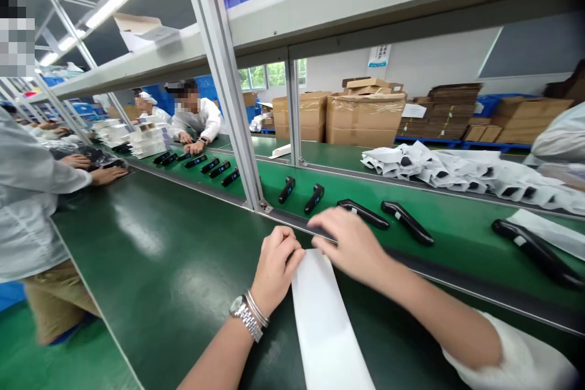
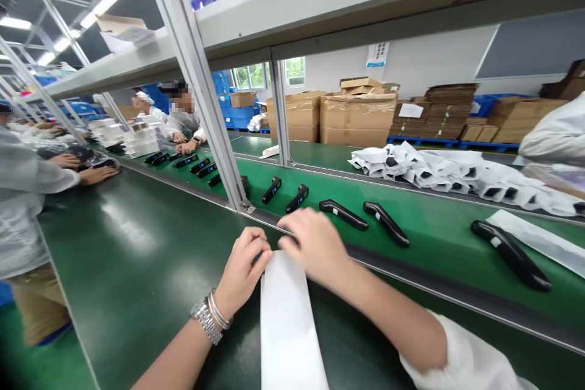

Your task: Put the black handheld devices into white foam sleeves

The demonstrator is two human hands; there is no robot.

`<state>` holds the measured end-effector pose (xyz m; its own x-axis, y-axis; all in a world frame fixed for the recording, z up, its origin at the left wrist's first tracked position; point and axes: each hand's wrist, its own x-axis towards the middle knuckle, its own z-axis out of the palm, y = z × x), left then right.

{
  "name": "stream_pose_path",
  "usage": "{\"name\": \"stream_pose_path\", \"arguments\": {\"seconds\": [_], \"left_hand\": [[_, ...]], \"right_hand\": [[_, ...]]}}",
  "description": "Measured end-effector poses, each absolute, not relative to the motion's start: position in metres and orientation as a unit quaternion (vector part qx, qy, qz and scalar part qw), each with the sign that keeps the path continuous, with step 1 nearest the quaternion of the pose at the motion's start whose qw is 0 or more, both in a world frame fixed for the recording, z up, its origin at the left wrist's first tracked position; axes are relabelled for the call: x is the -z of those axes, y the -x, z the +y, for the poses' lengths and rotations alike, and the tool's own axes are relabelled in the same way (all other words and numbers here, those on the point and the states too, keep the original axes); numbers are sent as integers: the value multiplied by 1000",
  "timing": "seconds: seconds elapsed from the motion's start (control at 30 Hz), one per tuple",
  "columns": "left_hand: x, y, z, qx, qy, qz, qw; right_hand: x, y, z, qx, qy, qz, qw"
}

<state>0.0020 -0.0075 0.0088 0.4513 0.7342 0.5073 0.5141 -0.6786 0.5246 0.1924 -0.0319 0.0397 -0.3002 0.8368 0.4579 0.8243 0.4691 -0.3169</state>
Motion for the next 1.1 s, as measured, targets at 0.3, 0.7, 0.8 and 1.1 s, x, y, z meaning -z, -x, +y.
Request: {"name": "stream_pose_path", "arguments": {"seconds": [0.3,0.7,0.8,1.1], "left_hand": [[-14,-4,-9,-367,-879,294,80],[-19,-9,-14,-387,-888,249,28],[-19,-8,-17,-402,-878,260,22],[-21,-7,-20,-404,-864,299,22]], "right_hand": [[17,-308,48,-68,709,-618,331],[-26,-198,-4,-529,362,-491,590],[-14,-191,-9,-538,358,-521,557],[-12,-187,-11,-499,383,-559,540]]}}
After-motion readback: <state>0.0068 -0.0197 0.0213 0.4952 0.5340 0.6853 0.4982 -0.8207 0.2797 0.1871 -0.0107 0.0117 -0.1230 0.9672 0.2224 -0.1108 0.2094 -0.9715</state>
